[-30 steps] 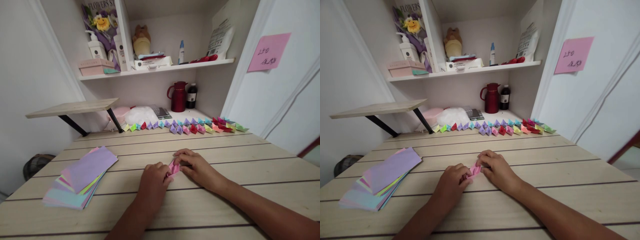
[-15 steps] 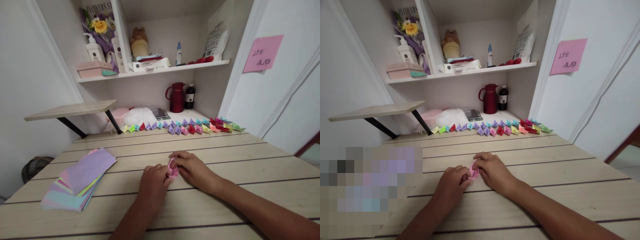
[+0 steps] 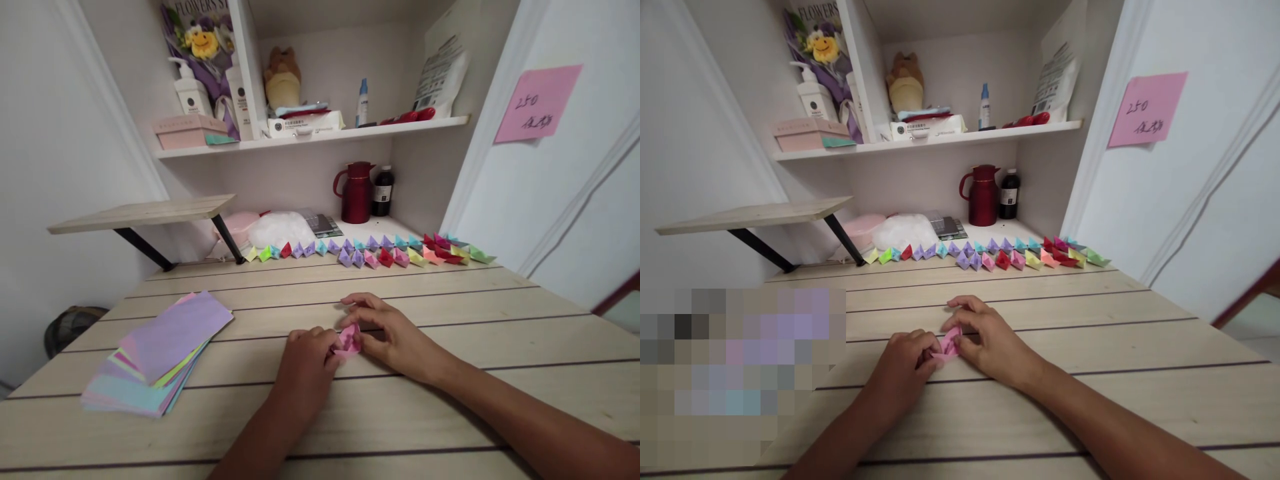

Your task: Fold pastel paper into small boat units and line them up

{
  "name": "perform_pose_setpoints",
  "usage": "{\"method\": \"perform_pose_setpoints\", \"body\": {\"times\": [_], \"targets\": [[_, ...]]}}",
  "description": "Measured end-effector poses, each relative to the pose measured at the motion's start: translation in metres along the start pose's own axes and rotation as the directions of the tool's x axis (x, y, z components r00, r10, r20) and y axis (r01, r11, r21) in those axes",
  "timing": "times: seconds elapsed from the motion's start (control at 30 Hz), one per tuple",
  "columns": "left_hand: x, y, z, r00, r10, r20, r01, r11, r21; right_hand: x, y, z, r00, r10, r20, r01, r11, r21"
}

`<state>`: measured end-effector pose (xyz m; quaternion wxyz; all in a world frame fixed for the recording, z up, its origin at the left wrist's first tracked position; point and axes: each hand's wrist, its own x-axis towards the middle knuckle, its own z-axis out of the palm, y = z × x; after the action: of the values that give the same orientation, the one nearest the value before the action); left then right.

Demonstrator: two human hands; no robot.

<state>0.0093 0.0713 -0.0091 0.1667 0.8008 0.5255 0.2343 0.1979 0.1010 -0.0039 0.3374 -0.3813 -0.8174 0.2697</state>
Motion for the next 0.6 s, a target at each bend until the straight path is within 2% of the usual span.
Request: {"method": "perform_pose_setpoints", "body": {"times": [0.33,0.6], "targets": [[-0.001,0.006,-0.002,0.999,-0.004,0.043,0.001,0.998,0.070,0.003,0.010,0.003,0.997,-0.034,0.070,0.046,0.983,-0.180],[0.001,0.014,0.001,0.998,-0.051,0.044,0.042,0.984,0.176,0.011,0.007,0.003,0.991,0.019,0.130,0.020,0.957,-0.290]]}}
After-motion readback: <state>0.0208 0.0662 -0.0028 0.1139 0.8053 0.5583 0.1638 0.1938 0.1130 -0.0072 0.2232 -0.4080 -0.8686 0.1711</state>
